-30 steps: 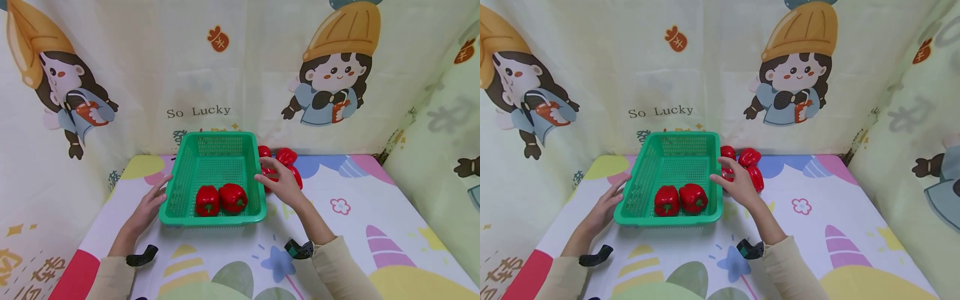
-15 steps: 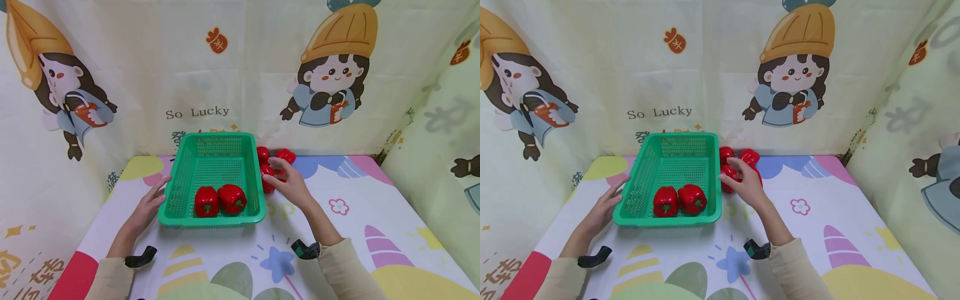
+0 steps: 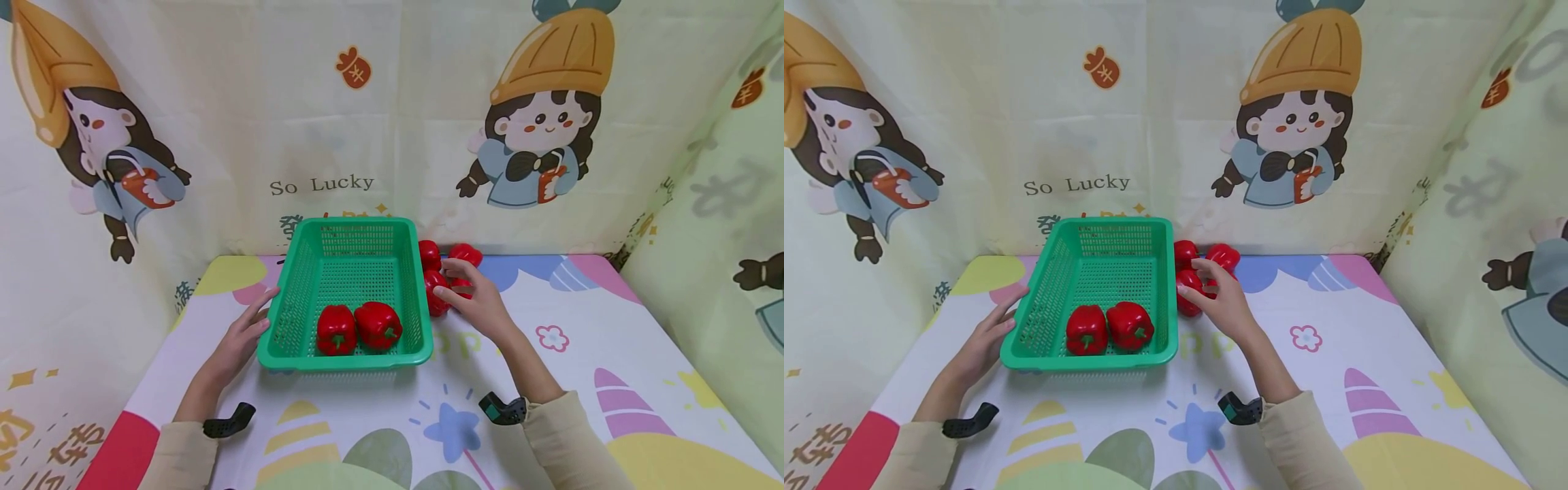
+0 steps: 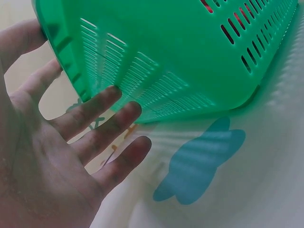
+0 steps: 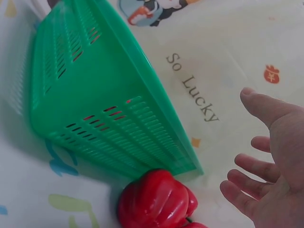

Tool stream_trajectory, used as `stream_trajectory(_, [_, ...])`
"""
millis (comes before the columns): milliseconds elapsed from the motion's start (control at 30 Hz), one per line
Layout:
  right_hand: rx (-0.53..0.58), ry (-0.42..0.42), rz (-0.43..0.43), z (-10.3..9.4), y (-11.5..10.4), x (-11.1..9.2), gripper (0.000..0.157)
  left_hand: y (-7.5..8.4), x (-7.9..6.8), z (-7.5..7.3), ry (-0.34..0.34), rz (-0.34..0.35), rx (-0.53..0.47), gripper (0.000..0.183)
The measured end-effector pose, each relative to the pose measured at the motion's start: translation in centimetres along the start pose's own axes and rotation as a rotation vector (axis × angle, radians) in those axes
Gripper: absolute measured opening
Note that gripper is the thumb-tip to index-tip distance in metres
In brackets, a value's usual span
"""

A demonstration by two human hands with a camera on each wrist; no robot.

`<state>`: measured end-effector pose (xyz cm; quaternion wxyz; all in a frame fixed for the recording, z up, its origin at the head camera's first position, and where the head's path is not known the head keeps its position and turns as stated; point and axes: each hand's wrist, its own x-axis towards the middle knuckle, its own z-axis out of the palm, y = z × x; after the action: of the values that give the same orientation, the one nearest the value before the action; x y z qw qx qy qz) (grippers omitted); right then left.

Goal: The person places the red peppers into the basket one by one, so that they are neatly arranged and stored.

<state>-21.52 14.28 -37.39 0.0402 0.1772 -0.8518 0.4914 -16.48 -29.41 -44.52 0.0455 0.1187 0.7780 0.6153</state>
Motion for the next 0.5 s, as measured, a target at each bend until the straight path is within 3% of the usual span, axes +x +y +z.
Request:
stream_trajectory(233, [-0.022, 0.009, 0.003, -0.38, 0.34, -0.17, 0.054, 0.02, -0.12, -0.07, -0.011, 0.024, -0.023, 0.055])
stream_trajectory(500, [-0.024, 0.012, 0.017, -0.63, 0.81, -0.35, 0.056, 0.07, -0.04, 0.02, -0.008, 0.006, -0.008, 0.054])
